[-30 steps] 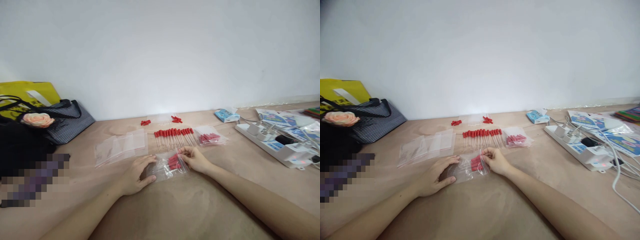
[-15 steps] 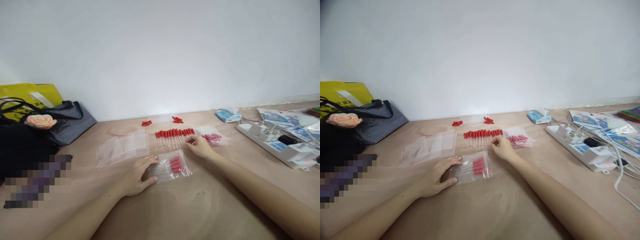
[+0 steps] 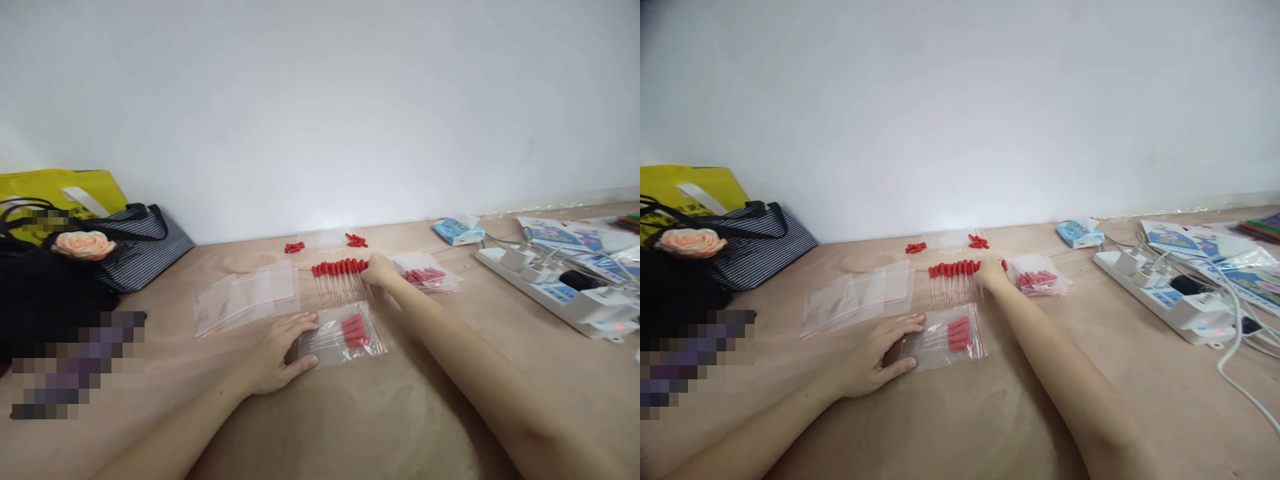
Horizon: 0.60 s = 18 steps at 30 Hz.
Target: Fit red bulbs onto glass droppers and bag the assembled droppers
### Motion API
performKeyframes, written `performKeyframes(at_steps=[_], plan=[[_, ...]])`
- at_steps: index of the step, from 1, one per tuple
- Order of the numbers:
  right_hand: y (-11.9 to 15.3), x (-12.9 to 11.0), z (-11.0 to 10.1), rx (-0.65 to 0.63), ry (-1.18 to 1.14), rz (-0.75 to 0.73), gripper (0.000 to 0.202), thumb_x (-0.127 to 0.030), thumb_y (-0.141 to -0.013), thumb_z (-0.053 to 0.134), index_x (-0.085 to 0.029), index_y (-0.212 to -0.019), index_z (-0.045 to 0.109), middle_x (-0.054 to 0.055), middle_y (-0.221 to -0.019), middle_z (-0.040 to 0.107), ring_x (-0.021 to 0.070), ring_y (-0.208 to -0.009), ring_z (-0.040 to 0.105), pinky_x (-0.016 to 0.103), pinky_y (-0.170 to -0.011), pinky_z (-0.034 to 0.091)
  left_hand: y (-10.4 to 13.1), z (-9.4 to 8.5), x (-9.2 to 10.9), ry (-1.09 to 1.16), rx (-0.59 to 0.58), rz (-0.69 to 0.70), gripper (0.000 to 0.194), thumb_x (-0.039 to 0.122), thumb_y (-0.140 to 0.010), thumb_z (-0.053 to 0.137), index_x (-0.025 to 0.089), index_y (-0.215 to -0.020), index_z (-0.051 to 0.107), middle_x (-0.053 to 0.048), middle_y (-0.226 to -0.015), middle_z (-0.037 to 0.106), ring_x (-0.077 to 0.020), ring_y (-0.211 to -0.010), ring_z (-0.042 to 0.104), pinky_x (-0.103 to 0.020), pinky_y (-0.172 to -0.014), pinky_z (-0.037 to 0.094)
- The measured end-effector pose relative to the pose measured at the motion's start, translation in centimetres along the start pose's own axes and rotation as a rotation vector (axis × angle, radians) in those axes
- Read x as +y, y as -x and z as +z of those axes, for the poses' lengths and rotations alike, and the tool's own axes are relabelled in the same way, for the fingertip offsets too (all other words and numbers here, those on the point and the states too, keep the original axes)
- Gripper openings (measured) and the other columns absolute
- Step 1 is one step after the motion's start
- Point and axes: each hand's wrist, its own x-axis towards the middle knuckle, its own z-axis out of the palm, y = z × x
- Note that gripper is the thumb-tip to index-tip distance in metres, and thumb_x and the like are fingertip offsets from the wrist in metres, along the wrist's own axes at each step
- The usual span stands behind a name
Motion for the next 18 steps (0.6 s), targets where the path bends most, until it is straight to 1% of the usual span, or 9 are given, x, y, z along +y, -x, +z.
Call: performKeyframes(at_steps=[3, 7, 9, 12, 15, 18], plan=[[0.3, 0.2, -0.6, -0.014, 0.001, 0.004, 0.012, -0.012, -0.062, 0.055, -0.010, -0.072, 0.061, 0.015, -0.076, 0.064, 0.0214, -0.069, 0.060, 0.023, -0.050, 0.038, 0.0, 0.0, 0.0, 0.000, -0.001, 0.003, 0.042, 0.042, -0.081, 0.048, 0.024, -0.118, 0.042, -0.005, -0.132, 0.041, -0.0217, -0.122, 0.036, -0.041, -0.099, 0.032], [1.2, 1.7, -1.9, -0.003, -0.006, -0.032, 0.026, -0.021, -0.070, 0.053, -0.008, -0.092, 0.056, 0.013, -0.084, 0.063, 0.0181, -0.071, 0.059, 0.021, -0.052, 0.038, 0.0, 0.1, 0.0, 0.001, 0.012, 0.008, 0.042, 0.043, -0.080, 0.048, 0.024, -0.118, 0.042, -0.005, -0.132, 0.041, -0.0220, -0.122, 0.036, -0.041, -0.099, 0.032], [1.8, 2.6, -2.3, -0.007, 0.004, -0.061, 0.029, -0.022, -0.071, 0.053, -0.008, -0.096, 0.053, 0.012, -0.084, 0.063, 0.0172, -0.071, 0.059, 0.021, -0.053, 0.039, 0.1, 0.1, 0.0, 0.003, 0.019, 0.007, 0.042, 0.042, -0.080, 0.048, 0.024, -0.118, 0.043, -0.006, -0.131, 0.042, -0.0224, -0.122, 0.036, -0.041, -0.099, 0.032], [2.5, 3.3, -2.0, -0.016, 0.032, -0.115, 0.024, -0.020, -0.072, 0.052, -0.010, -0.094, 0.054, 0.010, -0.081, 0.063, 0.0163, -0.070, 0.058, 0.021, -0.056, 0.039, 0.1, 0.1, 0.0, 0.009, 0.025, 0.005, 0.041, 0.042, -0.080, 0.048, 0.024, -0.117, 0.043, -0.006, -0.131, 0.043, -0.0230, -0.121, 0.036, -0.042, -0.099, 0.032], [2.7, 3.0, -1.2, 0.003, 0.071, -0.170, 0.019, -0.018, -0.076, 0.046, -0.013, -0.092, 0.056, 0.008, -0.080, 0.063, 0.0162, -0.073, 0.058, 0.022, -0.060, 0.040, 0.0, 0.0, 0.1, 0.008, 0.018, 0.000, 0.040, 0.041, -0.080, 0.048, 0.024, -0.117, 0.044, -0.006, -0.130, 0.043, -0.0232, -0.121, 0.037, -0.043, -0.099, 0.032], [2.5, 2.5, -0.7, 0.018, 0.128, -0.262, 0.024, -0.010, -0.074, 0.045, -0.016, -0.093, 0.058, 0.007, -0.088, 0.061, 0.0162, -0.081, 0.057, 0.023, -0.069, 0.039, -0.1, -0.1, 0.2, 0.004, 0.005, -0.003, 0.040, 0.041, -0.081, 0.048, 0.024, -0.116, 0.044, -0.006, -0.131, 0.043, -0.0231, -0.121, 0.037, -0.043, -0.098, 0.033]])
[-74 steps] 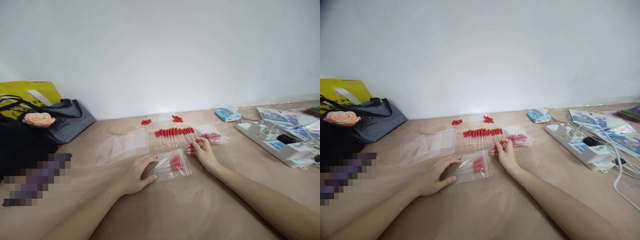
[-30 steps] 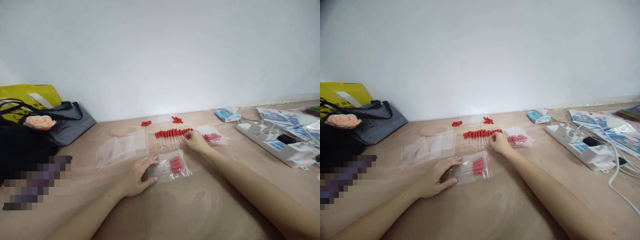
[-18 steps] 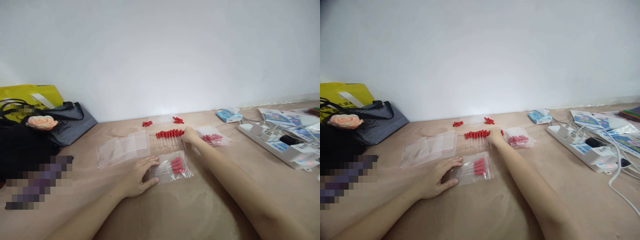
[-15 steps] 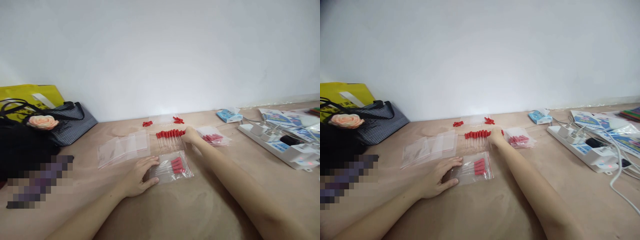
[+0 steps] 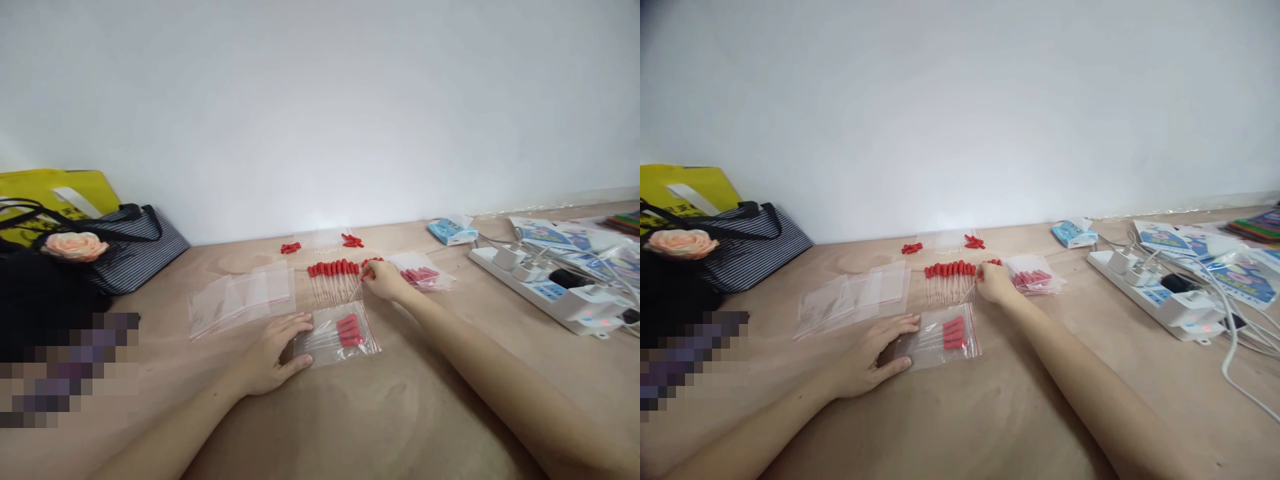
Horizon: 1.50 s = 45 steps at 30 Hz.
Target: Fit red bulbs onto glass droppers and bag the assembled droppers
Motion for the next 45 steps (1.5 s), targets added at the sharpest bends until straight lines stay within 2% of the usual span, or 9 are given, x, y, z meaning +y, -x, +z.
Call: performKeyframes(at_steps=[4, 7, 13, 17, 22, 26, 35, 39, 45], plan=[[-0.3, 0.0, 0.2, -0.004, 0.115, -0.117, 0.031, -0.005, -0.069, 0.047, -0.018, -0.095, 0.058, 0.011, -0.105, 0.052, 0.0186, -0.081, 0.056, 0.027, -0.068, 0.039, 0.0, -0.1, 0.1, 0.001, 0.000, -0.004, 0.040, 0.042, -0.080, 0.048, 0.024, -0.116, 0.044, -0.006, -0.131, 0.043, -0.0230, -0.121, 0.038, -0.043, -0.098, 0.033], [-0.2, 0.4, 0.3, -0.015, 0.198, -0.173, 0.025, -0.007, -0.070, 0.048, -0.016, -0.090, 0.059, 0.013, -0.103, 0.050, 0.0207, -0.079, 0.056, 0.028, -0.064, 0.038, 0.0, -0.1, 0.0, 0.001, -0.004, -0.017, 0.041, 0.043, -0.080, 0.048, 0.024, -0.116, 0.045, -0.005, -0.131, 0.043, -0.0234, -0.121, 0.037, -0.043, -0.099, 0.033], [0.1, 1.1, -1.0, 0.049, 0.289, -0.303, 0.022, -0.009, -0.076, 0.044, -0.017, -0.090, 0.058, 0.011, -0.104, 0.053, 0.0238, -0.098, 0.045, 0.029, -0.071, 0.035, 0.0, 0.1, -0.1, -0.003, -0.002, -0.008, 0.041, 0.042, -0.080, 0.048, 0.024, -0.117, 0.044, -0.005, -0.132, 0.042, -0.0229, -0.122, 0.036, -0.042, -0.100, 0.031], [1.4, 2.4, -2.6, 0.155, 0.272, -0.357, 0.021, -0.010, -0.079, 0.042, -0.017, -0.089, 0.058, 0.009, -0.097, 0.059, 0.0217, -0.093, 0.047, 0.031, -0.075, 0.032, 0.0, 0.1, -0.1, 0.001, 0.000, 0.000, 0.041, 0.042, -0.081, 0.048, 0.024, -0.117, 0.044, -0.006, -0.132, 0.042, -0.0227, -0.122, 0.036, -0.042, -0.100, 0.032], [4.1, 4.8, -3.7, 0.160, 0.220, -0.402, 0.019, -0.011, -0.077, 0.044, -0.018, -0.087, 0.059, 0.007, -0.091, 0.061, 0.0197, -0.086, 0.051, 0.029, -0.074, 0.033, 0.0, 0.0, 0.0, 0.000, 0.004, 0.008, 0.039, 0.041, -0.081, 0.048, 0.025, -0.117, 0.045, -0.006, -0.131, 0.042, -0.0227, -0.121, 0.037, -0.043, -0.099, 0.032], [5.4, 5.5, -3.2, 0.173, 0.246, -0.417, 0.018, -0.011, -0.076, 0.045, -0.019, -0.085, 0.059, 0.006, -0.089, 0.061, 0.0191, -0.085, 0.051, 0.029, -0.073, 0.033, -0.1, -0.1, 0.0, 0.004, 0.013, 0.005, 0.040, 0.041, -0.080, 0.048, 0.025, -0.116, 0.046, -0.005, -0.130, 0.044, -0.0234, -0.120, 0.038, -0.043, -0.099, 0.032], [5.5, 5.9, -3.0, 0.187, 0.314, -0.363, 0.015, -0.014, -0.076, 0.048, -0.019, -0.084, 0.059, 0.007, -0.092, 0.061, 0.0201, -0.088, 0.051, 0.029, -0.071, 0.033, 0.0, -0.2, 0.2, -0.010, 0.000, -0.003, 0.040, 0.041, -0.081, 0.048, 0.025, -0.117, 0.045, -0.005, -0.131, 0.043, -0.0228, -0.120, 0.038, -0.043, -0.099, 0.032], [5.7, 5.8, -2.3, 0.169, 0.254, -0.378, 0.022, -0.009, -0.075, 0.043, -0.020, -0.086, 0.059, 0.007, -0.094, 0.060, 0.0193, -0.089, 0.051, 0.030, -0.074, 0.035, 0.0, -0.1, 0.1, 0.002, 0.009, 0.004, 0.039, 0.042, -0.080, 0.048, 0.025, -0.116, 0.046, -0.005, -0.131, 0.043, -0.0234, -0.120, 0.038, -0.043, -0.099, 0.032], [6.3, 3.9, -0.7, 0.141, 0.071, -0.439, 0.036, -0.002, -0.074, 0.037, -0.019, -0.095, 0.060, 0.008, -0.098, 0.052, 0.0166, -0.084, 0.053, 0.028, -0.073, 0.041, -0.1, -0.3, 0.3, -0.009, 0.007, -0.013, 0.042, 0.043, -0.080, 0.047, 0.025, -0.117, 0.043, -0.005, -0.129, 0.045, -0.0241, -0.119, 0.039, -0.042, -0.097, 0.035]])
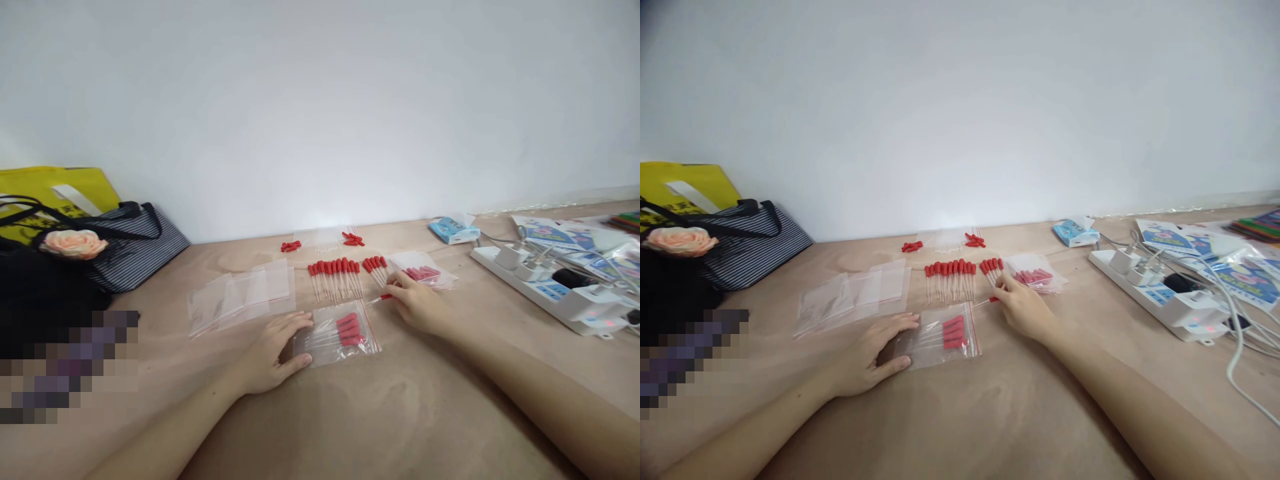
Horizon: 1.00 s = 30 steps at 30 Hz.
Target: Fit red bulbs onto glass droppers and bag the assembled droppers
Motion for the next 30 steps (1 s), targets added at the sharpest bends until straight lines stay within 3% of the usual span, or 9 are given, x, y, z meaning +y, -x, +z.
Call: performKeyframes(at_steps=[4, 6, 9, 13, 16, 20, 25, 30], plan=[[-0.2, -1.1, 0.7, -0.006, -0.296, -0.002, 0.026, -0.012, -0.079, 0.042, -0.020, -0.097, 0.059, 0.006, -0.090, 0.053, 0.0155, -0.079, 0.054, 0.029, -0.072, 0.043, 0.1, 0.0, 0.0, -0.001, -0.003, -0.018, 0.046, 0.043, -0.080, 0.047, 0.024, -0.122, 0.038, -0.006, -0.130, 0.044, -0.0243, -0.119, 0.039, -0.042, -0.097, 0.034], [-0.3, -1.4, 1.3, 0.002, -0.524, 0.105, 0.017, -0.020, -0.078, 0.049, -0.018, -0.093, 0.058, 0.004, -0.080, 0.055, 0.0142, -0.071, 0.053, 0.027, -0.066, 0.044, 0.2, 0.0, -0.1, 0.002, -0.005, -0.014, 0.046, 0.043, -0.081, 0.046, 0.025, -0.122, 0.037, -0.006, -0.130, 0.043, -0.0241, -0.119, 0.039, -0.042, -0.098, 0.034], [-0.6, -1.7, 2.3, -0.003, -0.932, 0.301, 0.022, -0.029, -0.071, 0.059, -0.016, -0.088, 0.054, -0.001, -0.067, 0.053, 0.0107, -0.059, 0.050, 0.024, -0.056, 0.043, 0.2, 0.1, -0.2, 0.005, -0.008, -0.010, 0.047, 0.042, -0.081, 0.047, 0.024, -0.123, 0.036, -0.006, -0.131, 0.042, -0.0238, -0.119, 0.038, -0.042, -0.098, 0.034], [-1.0, -2.4, 2.3, -0.027, -1.311, 0.431, 0.029, -0.032, -0.063, 0.066, -0.016, -0.083, 0.051, -0.003, -0.069, 0.056, 0.0078, -0.057, 0.051, 0.022, -0.056, 0.042, 0.1, 0.1, -0.2, 0.000, -0.012, -0.017, 0.048, 0.042, -0.081, 0.046, 0.024, -0.124, 0.034, -0.007, -0.131, 0.042, -0.0243, -0.119, 0.038, -0.042, -0.098, 0.034], [-1.5, -2.9, 2.0, -0.077, -1.400, 0.508, 0.035, -0.033, -0.058, 0.069, -0.017, -0.083, 0.050, -0.003, -0.071, 0.057, 0.0047, -0.048, 0.046, 0.018, -0.042, 0.035, 0.1, 0.1, -0.1, -0.002, -0.014, -0.023, 0.050, 0.042, -0.081, 0.047, 0.023, -0.125, 0.033, -0.007, -0.131, 0.042, -0.0244, -0.119, 0.038, -0.042, -0.098, 0.033], [-2.1, -3.2, 2.4, -0.076, -1.387, 0.501, 0.037, -0.034, -0.055, 0.072, -0.017, -0.078, 0.048, -0.003, -0.074, 0.057, 0.0023, -0.041, 0.041, 0.015, -0.034, 0.031, 0.2, 0.1, 0.0, -0.001, -0.015, -0.024, 0.050, 0.041, -0.081, 0.046, 0.023, -0.125, 0.032, -0.007, -0.131, 0.041, -0.0234, -0.119, 0.038, -0.041, -0.098, 0.033], [-2.4, -3.5, 3.3, -0.133, -1.239, 0.489, 0.032, -0.037, -0.062, 0.067, -0.018, -0.076, 0.046, -0.003, -0.072, 0.058, 0.0004, -0.030, 0.032, 0.016, -0.025, 0.025, 0.2, 0.2, -0.1, -0.006, -0.011, -0.028, 0.049, 0.040, -0.081, 0.047, 0.022, -0.124, 0.033, -0.007, -0.130, 0.042, -0.0229, -0.119, 0.038, -0.041, -0.098, 0.033], [-2.5, -4.1, 3.4, -0.141, -1.305, 0.403, 0.028, -0.033, -0.066, 0.064, -0.020, -0.078, 0.043, -0.004, -0.073, 0.057, 0.0001, -0.031, 0.033, 0.014, -0.026, 0.023, 0.2, 0.2, -0.1, -0.003, -0.005, -0.014, 0.048, 0.040, -0.081, 0.047, 0.023, -0.125, 0.033, -0.006, -0.130, 0.042, -0.0226, -0.119, 0.038, -0.040, -0.099, 0.033]])
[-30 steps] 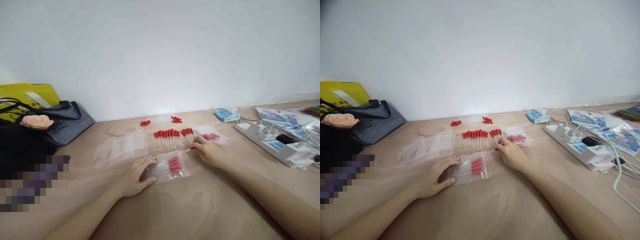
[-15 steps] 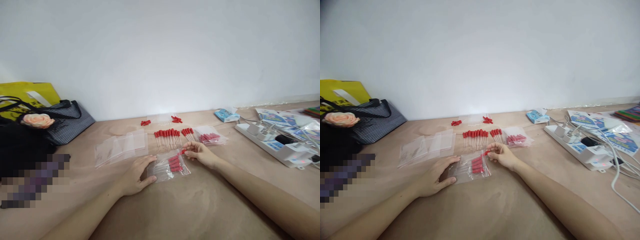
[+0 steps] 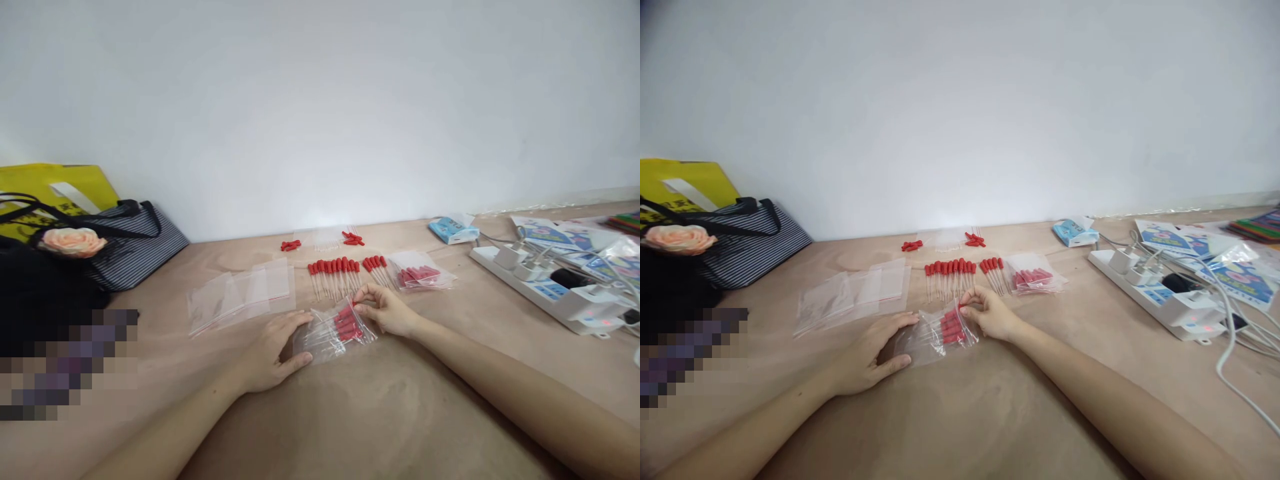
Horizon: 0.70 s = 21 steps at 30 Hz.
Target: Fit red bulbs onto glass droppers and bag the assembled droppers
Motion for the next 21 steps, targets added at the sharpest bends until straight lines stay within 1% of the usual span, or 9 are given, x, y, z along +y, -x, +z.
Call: performKeyframes(at_steps=[4, 6, 8, 10, 12, 14, 16, 18, 21], plan=[[-0.3, 0.4, 0.2, -0.060, -0.059, -0.003, 0.028, -0.028, -0.064, 0.065, -0.019, -0.081, 0.044, -0.002, -0.079, 0.059, 0.0026, -0.042, 0.044, 0.014, -0.034, 0.030, 0.0, 0.0, 0.1, 0.001, -0.004, -0.005, 0.049, 0.040, -0.081, 0.047, 0.022, -0.124, 0.033, -0.007, -0.130, 0.042, -0.0232, -0.119, 0.039, -0.041, -0.098, 0.033], [-0.5, 0.7, 0.2, -0.020, -0.050, -0.006, 0.026, -0.026, -0.064, 0.065, -0.018, -0.079, 0.046, -0.002, -0.074, 0.059, 0.0054, -0.049, 0.050, 0.015, -0.040, 0.036, -0.1, 0.0, 0.0, 0.001, -0.005, -0.006, 0.049, 0.040, -0.081, 0.047, 0.023, -0.124, 0.034, -0.007, -0.130, 0.042, -0.0230, -0.119, 0.039, -0.041, -0.098, 0.033], [-0.7, 0.9, 0.2, 0.051, -0.031, 0.003, 0.024, -0.023, -0.063, 0.065, -0.017, -0.077, 0.047, -0.002, -0.069, 0.058, 0.0071, -0.055, 0.052, 0.016, -0.045, 0.039, -0.1, 0.0, -0.1, 0.001, 0.000, -0.002, 0.049, 0.040, -0.081, 0.047, 0.023, -0.124, 0.033, -0.007, -0.130, 0.042, -0.0228, -0.118, 0.039, -0.040, -0.098, 0.034], [-0.8, 0.9, 0.3, 0.096, -0.004, 0.054, 0.022, -0.022, -0.064, 0.064, -0.017, -0.077, 0.047, -0.003, -0.065, 0.057, 0.0067, -0.048, 0.050, 0.016, -0.041, 0.038, -0.1, 0.1, -0.2, 0.001, 0.006, 0.002, 0.049, 0.041, -0.081, 0.047, 0.023, -0.124, 0.034, -0.007, -0.130, 0.042, -0.0229, -0.118, 0.039, -0.041, -0.098, 0.034], [-0.7, 0.6, 0.4, 0.105, 0.038, 0.109, 0.022, -0.024, -0.065, 0.063, -0.017, -0.079, 0.049, -0.004, -0.061, 0.056, 0.0052, -0.038, 0.044, 0.016, -0.032, 0.031, -0.1, 0.1, -0.2, -0.001, 0.009, 0.004, 0.049, 0.041, -0.081, 0.047, 0.023, -0.124, 0.034, -0.007, -0.130, 0.042, -0.0231, -0.118, 0.039, -0.041, -0.097, 0.034], [-0.6, 0.3, 0.5, 0.104, 0.084, 0.126, 0.020, -0.025, -0.065, 0.063, -0.016, -0.078, 0.051, -0.005, -0.056, 0.054, 0.0042, -0.033, 0.039, 0.016, -0.029, 0.028, -0.1, 0.1, -0.2, -0.003, 0.005, 0.002, 0.049, 0.041, -0.081, 0.047, 0.023, -0.124, 0.033, -0.007, -0.130, 0.042, -0.0227, -0.118, 0.039, -0.040, -0.098, 0.034], [-0.4, 0.0, 0.6, 0.105, 0.106, 0.110, 0.016, -0.027, -0.065, 0.063, -0.015, -0.072, 0.055, -0.005, -0.053, 0.053, 0.0040, -0.035, 0.040, 0.016, -0.030, 0.029, -0.1, 0.1, -0.1, -0.005, -0.001, -0.002, 0.049, 0.041, -0.081, 0.046, 0.023, -0.124, 0.033, -0.007, -0.130, 0.042, -0.0221, -0.118, 0.039, -0.040, -0.098, 0.034], [-0.2, -0.2, 0.6, 0.067, 0.086, 0.095, 0.017, -0.030, -0.066, 0.062, -0.014, -0.070, 0.058, -0.004, -0.052, 0.053, 0.0037, -0.037, 0.040, 0.016, -0.033, 0.029, -0.1, 0.1, -0.1, -0.003, -0.003, -0.005, 0.048, 0.041, -0.081, 0.046, 0.023, -0.124, 0.034, -0.007, -0.130, 0.042, -0.0221, -0.118, 0.039, -0.040, -0.098, 0.034], [0.2, -0.3, 0.3, -0.017, 0.025, 0.095, 0.026, -0.035, -0.065, 0.062, -0.013, -0.079, 0.061, -0.004, -0.052, 0.054, 0.0038, -0.040, 0.040, 0.017, -0.037, 0.029, -0.1, 0.1, -0.1, 0.004, 0.002, -0.006, 0.048, 0.041, -0.081, 0.046, 0.023, -0.124, 0.035, -0.007, -0.130, 0.042, -0.0222, -0.119, 0.039, -0.041, -0.098, 0.033]])
